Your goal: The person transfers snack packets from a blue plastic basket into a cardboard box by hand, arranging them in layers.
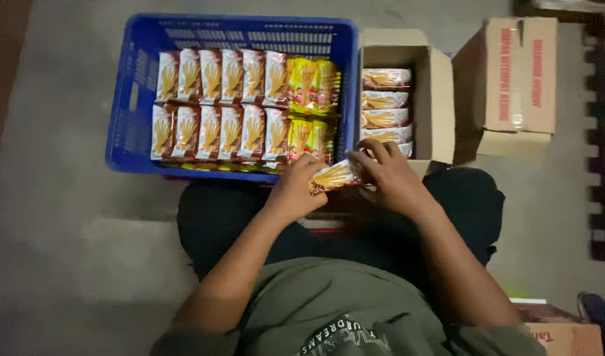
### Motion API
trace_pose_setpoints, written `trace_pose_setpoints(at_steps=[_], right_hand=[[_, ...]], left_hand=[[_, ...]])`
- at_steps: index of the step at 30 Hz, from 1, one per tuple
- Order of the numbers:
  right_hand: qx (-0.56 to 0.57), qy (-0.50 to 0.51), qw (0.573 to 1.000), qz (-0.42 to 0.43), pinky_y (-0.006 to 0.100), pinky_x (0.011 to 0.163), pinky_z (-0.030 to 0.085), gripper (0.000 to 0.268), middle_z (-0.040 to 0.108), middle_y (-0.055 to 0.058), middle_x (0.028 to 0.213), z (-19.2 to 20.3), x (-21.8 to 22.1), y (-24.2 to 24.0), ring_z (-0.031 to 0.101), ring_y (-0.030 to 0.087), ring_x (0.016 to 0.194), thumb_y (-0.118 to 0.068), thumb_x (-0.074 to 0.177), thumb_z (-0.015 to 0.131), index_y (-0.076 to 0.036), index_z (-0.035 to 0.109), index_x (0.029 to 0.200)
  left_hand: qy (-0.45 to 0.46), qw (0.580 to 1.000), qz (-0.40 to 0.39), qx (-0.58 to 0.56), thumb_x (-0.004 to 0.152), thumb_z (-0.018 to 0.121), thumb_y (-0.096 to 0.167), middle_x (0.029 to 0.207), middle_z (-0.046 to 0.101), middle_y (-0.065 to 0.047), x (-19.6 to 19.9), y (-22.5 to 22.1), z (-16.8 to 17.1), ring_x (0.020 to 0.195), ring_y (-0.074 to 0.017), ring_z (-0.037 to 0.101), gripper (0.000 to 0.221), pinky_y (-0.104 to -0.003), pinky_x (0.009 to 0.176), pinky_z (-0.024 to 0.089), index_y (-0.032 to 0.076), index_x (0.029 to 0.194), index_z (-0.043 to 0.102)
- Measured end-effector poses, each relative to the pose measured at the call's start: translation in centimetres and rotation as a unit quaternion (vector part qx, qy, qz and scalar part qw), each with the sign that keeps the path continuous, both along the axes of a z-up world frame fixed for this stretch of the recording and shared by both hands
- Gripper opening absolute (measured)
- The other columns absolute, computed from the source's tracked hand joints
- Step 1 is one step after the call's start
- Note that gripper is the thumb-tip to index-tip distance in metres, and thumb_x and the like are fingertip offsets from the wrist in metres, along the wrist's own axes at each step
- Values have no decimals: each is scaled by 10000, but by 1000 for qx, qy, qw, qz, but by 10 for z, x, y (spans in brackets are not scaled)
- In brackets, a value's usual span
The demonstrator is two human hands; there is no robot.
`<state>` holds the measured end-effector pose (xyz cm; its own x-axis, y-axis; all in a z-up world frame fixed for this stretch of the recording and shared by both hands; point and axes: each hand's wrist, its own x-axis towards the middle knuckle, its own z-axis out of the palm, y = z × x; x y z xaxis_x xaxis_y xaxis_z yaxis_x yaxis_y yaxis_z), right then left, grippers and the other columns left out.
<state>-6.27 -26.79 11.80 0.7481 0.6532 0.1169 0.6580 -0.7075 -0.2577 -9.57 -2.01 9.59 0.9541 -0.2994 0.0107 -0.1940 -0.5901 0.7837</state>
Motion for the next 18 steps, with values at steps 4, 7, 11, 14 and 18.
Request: trace_pose_setpoints(at_steps=[4,7,11,14,18], right_hand=[[-14,-7,1000,0,455,866,517,681,595,37,1249,1,-7,-13,619,348,1000,-273,626,858,-158,603,1247],[10,32,999,-5,500,811,538,537,660,49,1164,-21,-4,-31,647,396,943,-260,636,861,-129,636,1105],[44,107,992,-39,516,887,542,571,672,110,1146,-17,-2,-48,671,425,1007,-194,616,878,-87,642,1124],[70,111,987,-88,541,914,527,564,682,161,1094,-28,5,-73,666,442,1034,-148,617,884,-58,646,1120],[29,74,982,-169,558,876,507,536,681,143,1043,-50,35,-120,651,426,1012,-168,653,893,-72,667,1129]], left_hand=[[-7,999,-42,5,618,733,126,1096,639,-133,-2,-8,-2,1016,-488,644,594,-541,877,554,58,1207,716],[-31,996,-70,35,604,745,159,1080,643,-134,6,-18,1,1003,-466,658,582,-553,879,552,104,1182,715],[-18,993,-93,67,712,854,195,1249,548,-206,11,-23,21,1164,-500,597,756,-600,1004,505,53,1398,569],[-26,996,-52,62,724,903,347,1321,447,-253,16,-14,5,1204,-572,545,938,-667,1006,495,41,1493,463],[10,991,-35,132,908,768,425,1275,477,-208,35,4,-33,1169,-525,595,628,-640,944,528,12,1341,578]])
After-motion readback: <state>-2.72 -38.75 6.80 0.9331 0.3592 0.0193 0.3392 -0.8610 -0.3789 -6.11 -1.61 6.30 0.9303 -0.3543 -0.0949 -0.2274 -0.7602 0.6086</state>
